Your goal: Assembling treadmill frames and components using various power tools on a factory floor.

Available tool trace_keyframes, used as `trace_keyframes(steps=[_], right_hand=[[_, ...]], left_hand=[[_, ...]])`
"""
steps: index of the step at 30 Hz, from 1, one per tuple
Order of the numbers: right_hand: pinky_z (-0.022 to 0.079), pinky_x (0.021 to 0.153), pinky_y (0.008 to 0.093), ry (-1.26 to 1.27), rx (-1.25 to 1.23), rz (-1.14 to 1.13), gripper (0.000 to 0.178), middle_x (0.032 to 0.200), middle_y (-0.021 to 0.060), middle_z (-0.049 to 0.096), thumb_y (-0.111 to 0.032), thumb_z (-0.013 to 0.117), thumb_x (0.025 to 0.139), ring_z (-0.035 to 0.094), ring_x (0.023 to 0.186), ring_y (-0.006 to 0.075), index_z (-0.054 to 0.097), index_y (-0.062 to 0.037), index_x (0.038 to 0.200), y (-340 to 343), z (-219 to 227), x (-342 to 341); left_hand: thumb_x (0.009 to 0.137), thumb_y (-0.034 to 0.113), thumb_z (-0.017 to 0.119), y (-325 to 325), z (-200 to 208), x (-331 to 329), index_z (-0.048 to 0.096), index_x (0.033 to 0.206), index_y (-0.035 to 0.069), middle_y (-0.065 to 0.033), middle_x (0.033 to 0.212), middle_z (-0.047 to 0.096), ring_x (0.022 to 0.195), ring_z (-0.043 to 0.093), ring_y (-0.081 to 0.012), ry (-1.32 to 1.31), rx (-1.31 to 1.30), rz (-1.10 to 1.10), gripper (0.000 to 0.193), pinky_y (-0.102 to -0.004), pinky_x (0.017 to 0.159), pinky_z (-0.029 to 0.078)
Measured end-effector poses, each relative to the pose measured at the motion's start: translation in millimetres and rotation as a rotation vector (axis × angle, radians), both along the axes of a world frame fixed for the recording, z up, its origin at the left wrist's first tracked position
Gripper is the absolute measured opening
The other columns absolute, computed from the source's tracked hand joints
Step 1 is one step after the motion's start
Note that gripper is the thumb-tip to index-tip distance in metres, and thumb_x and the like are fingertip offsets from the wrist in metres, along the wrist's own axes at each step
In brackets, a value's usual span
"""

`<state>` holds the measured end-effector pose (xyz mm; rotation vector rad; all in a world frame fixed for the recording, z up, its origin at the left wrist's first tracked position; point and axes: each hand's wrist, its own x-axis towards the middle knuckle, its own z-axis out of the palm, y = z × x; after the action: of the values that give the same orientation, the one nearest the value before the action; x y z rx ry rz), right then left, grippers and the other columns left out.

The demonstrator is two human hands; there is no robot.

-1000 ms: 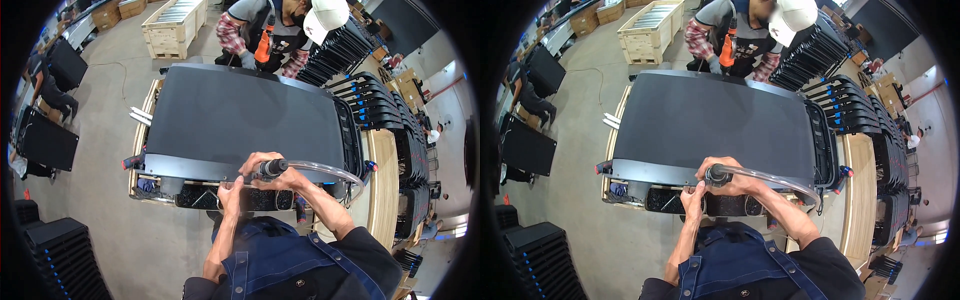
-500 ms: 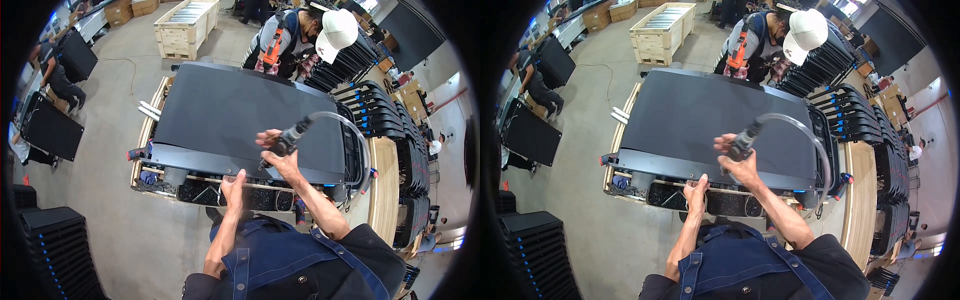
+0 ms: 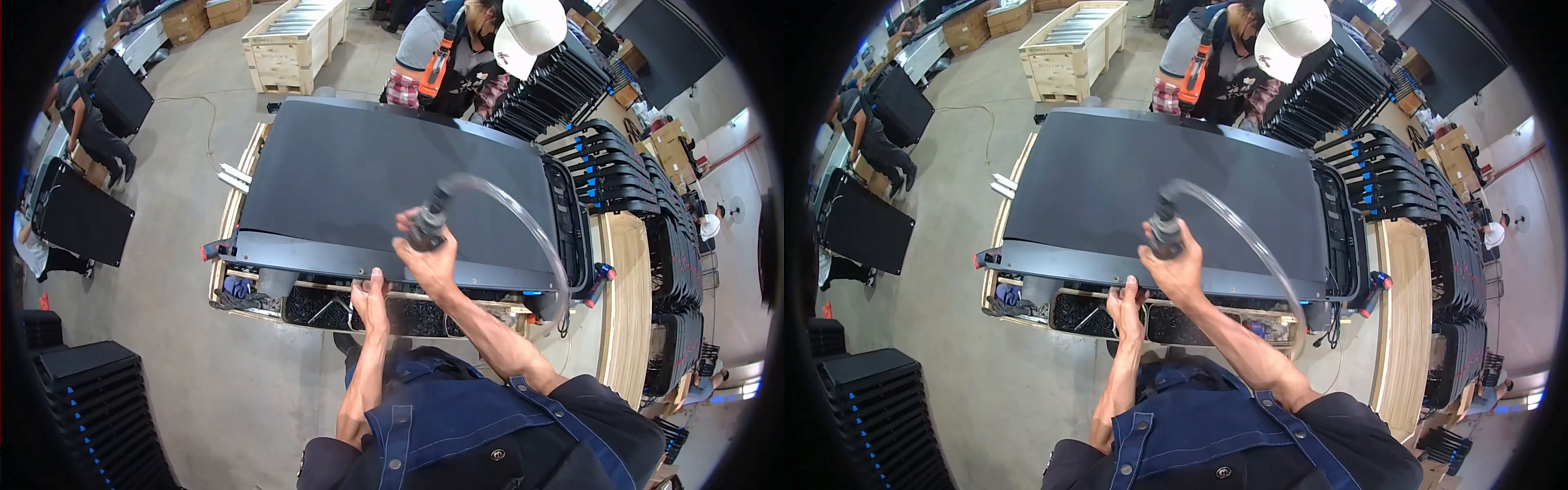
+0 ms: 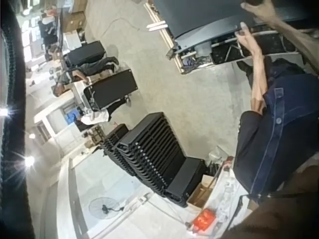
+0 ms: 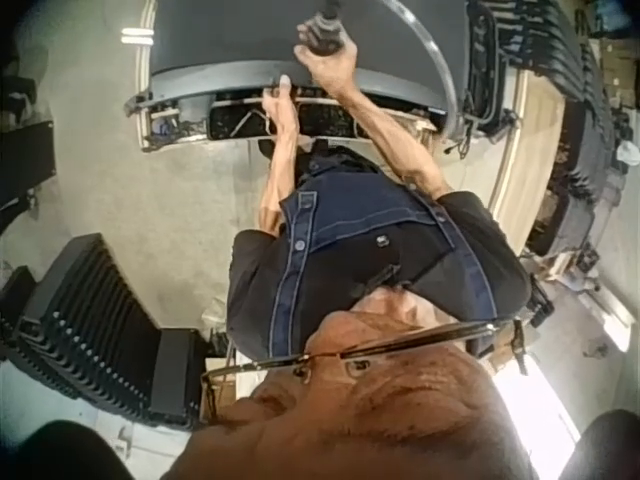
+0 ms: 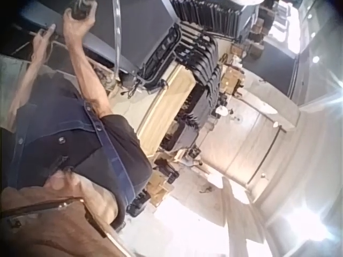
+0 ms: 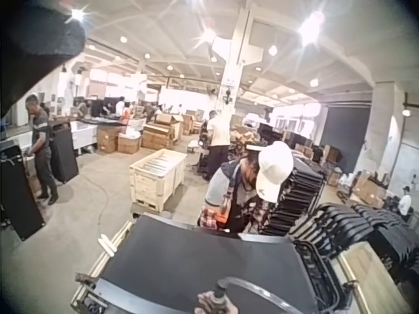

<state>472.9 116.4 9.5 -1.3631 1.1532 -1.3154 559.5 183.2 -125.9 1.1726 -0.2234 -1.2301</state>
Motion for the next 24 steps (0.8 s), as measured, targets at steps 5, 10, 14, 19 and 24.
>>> trace_keyframes(steps=[5,10,14,19,24], right_hand=[[0.055,0.097,0.0353,-0.073,-0.121,0.038,0.044,0.117,0.0135,0.067,0.008,0.074,0.083,0.067,0.112,0.0221,0.055,-0.0024,0.121,7.6,-6.8,-29.9],[0.052,0.101,0.0373,-0.067,-0.088,0.076,0.048,0.127,0.0134,0.066,0.004,0.074,0.083,0.065,0.116,0.0221,0.058,-0.0018,0.128,16.3,12.5,-25.2],[0.053,0.097,0.0378,-0.175,0.058,-0.027,0.044,0.121,0.0113,0.067,0.003,0.073,0.081,0.065,0.112,0.0191,0.061,-0.0025,0.123,5.6,14.8,-42.7],[0.053,0.097,0.0342,-0.148,0.070,0.011,0.041,0.115,0.0084,0.067,0.004,0.073,0.082,0.066,0.108,0.0176,0.060,-0.0032,0.121,3.0,5.6,-24.7],[0.050,0.105,0.0377,-0.071,0.028,0.011,0.051,0.129,0.0135,0.065,0.004,0.073,0.083,0.064,0.118,0.0216,0.059,-0.0005,0.131,-1.2,6.0,-17.8]], left_hand=[[0.098,0.030,0.070,-5.3,4.8,-4.0,0.056,0.121,0.001,-0.0069,0.105,0.063,0.094,0.063,-0.0172,-0.043,0.017,-0.012,0.040,-0.0360,0.085,0.057],[0.100,0.041,0.065,4.4,-1.3,18.3,0.054,0.121,0.002,-0.0084,0.109,0.061,0.096,0.063,-0.0195,0.071,0.004,-0.038,0.046,-0.0366,0.086,0.057],[0.096,0.062,0.060,-20.5,11.5,71.5,0.050,0.135,0.002,-0.0132,0.119,0.063,0.107,0.064,-0.0264,0.230,-0.036,0.211,0.073,-0.0428,0.092,0.051],[0.091,0.038,0.078,-61.4,12.9,110.5,0.061,0.122,-0.006,-0.0122,0.118,0.066,0.102,0.067,-0.0240,0.182,-0.049,0.578,0.057,-0.0397,0.086,0.057],[0.086,0.035,0.083,-78.3,18.7,112.2,0.063,0.120,-0.008,-0.0144,0.115,0.067,0.097,0.067,-0.0232,0.203,0.150,0.642,0.058,-0.0385,0.084,0.059]])
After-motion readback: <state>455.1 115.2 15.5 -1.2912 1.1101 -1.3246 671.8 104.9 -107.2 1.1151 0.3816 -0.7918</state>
